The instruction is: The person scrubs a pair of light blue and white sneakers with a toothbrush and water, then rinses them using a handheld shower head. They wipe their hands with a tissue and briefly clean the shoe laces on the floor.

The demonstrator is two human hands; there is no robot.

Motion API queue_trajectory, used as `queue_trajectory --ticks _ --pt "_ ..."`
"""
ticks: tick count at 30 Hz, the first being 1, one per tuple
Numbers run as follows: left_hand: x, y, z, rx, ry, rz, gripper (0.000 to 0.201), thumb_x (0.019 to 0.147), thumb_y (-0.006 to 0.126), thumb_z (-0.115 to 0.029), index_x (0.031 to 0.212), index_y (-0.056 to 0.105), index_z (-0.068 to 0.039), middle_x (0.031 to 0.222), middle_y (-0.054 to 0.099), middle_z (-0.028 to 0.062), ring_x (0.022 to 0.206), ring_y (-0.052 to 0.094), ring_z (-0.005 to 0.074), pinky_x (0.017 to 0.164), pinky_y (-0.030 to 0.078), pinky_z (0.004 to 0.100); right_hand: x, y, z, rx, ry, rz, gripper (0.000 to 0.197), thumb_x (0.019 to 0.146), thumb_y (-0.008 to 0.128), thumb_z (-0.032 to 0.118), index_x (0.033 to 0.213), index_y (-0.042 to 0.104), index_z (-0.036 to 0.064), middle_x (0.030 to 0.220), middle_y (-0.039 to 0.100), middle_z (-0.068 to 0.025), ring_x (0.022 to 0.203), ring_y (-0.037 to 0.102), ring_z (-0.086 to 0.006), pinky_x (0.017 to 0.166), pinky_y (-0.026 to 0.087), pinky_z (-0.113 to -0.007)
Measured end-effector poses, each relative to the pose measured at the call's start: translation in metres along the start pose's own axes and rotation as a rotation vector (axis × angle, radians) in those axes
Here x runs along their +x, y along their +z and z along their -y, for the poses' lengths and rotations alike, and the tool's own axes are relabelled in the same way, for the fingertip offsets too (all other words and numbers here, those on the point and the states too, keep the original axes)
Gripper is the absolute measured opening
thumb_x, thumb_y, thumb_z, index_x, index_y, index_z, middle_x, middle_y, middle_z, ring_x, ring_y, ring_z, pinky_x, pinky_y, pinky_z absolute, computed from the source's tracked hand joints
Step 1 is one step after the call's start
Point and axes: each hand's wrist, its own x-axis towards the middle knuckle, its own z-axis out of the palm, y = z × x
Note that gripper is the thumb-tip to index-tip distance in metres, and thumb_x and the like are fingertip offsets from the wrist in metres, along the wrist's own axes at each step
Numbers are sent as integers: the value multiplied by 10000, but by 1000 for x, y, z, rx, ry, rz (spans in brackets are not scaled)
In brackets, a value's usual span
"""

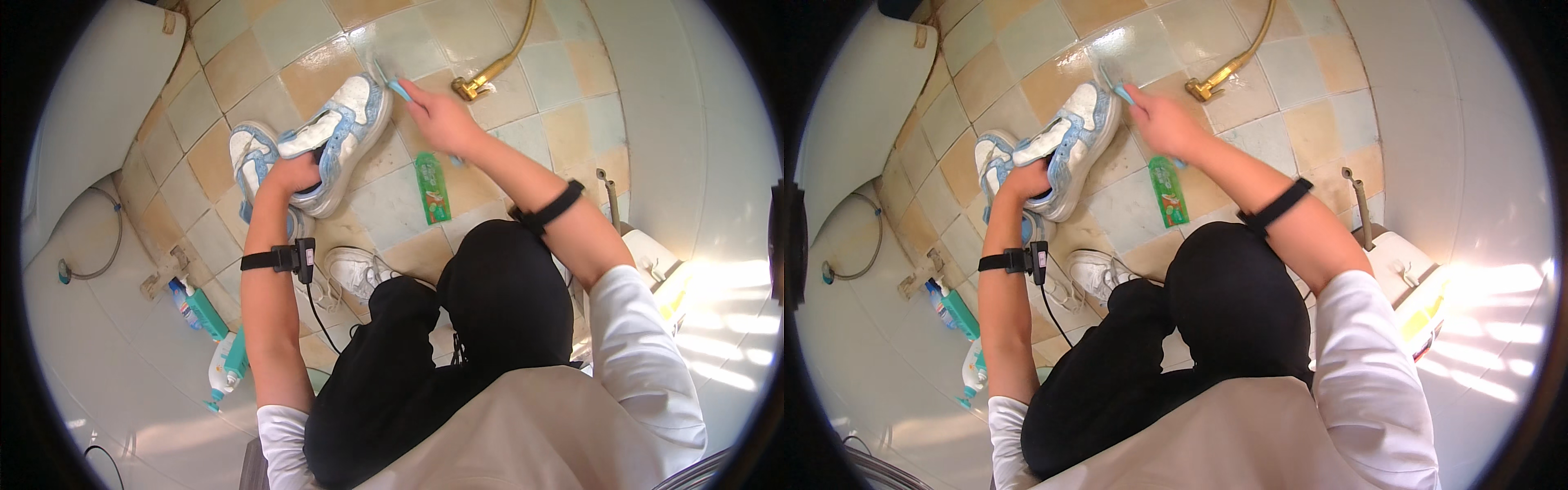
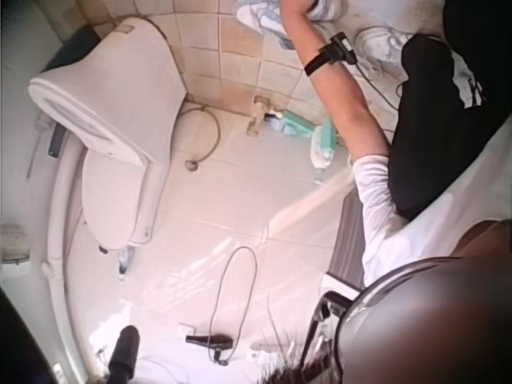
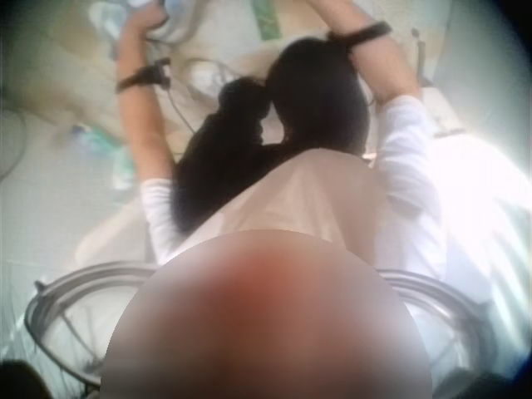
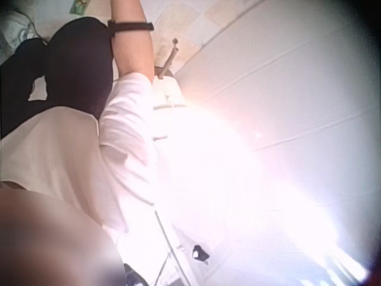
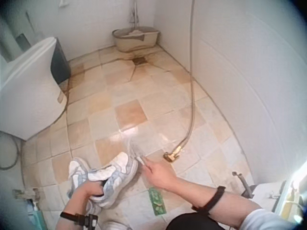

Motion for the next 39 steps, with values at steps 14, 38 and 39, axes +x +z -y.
queue_trajectory --ticks 14,38,39 --pt "-5 -10 -3 -82 -93 33 601 831 711 -244 1371 538 -44 1418 531 164 1328 472 303 1118 345 358 -47 40 -24 -15 -371 -78 491 997 499 200 1482 421 204 813 638 -198 680 618 -341 669 502 -421" --pt "-8 18 4 -296 -189 -124 596 868 680 -273 1386 516 -30 1429 517 177 1311 480 288 1104 355 344 -21 59 -30 -405 -616 -75 607 946 541 152 1518 345 208 719 640 -156 588 618 -354 537 503 -477" --pt "-7 18 5 -300 -192 -129 596 868 680 -273 1386 516 -30 1429 517 177 1311 480 288 1104 355 344 -19 57 -30 -408 -620 -71 607 946 541 152 1518 345 208 719 640 -156 588 618 -354 537 503 -477"
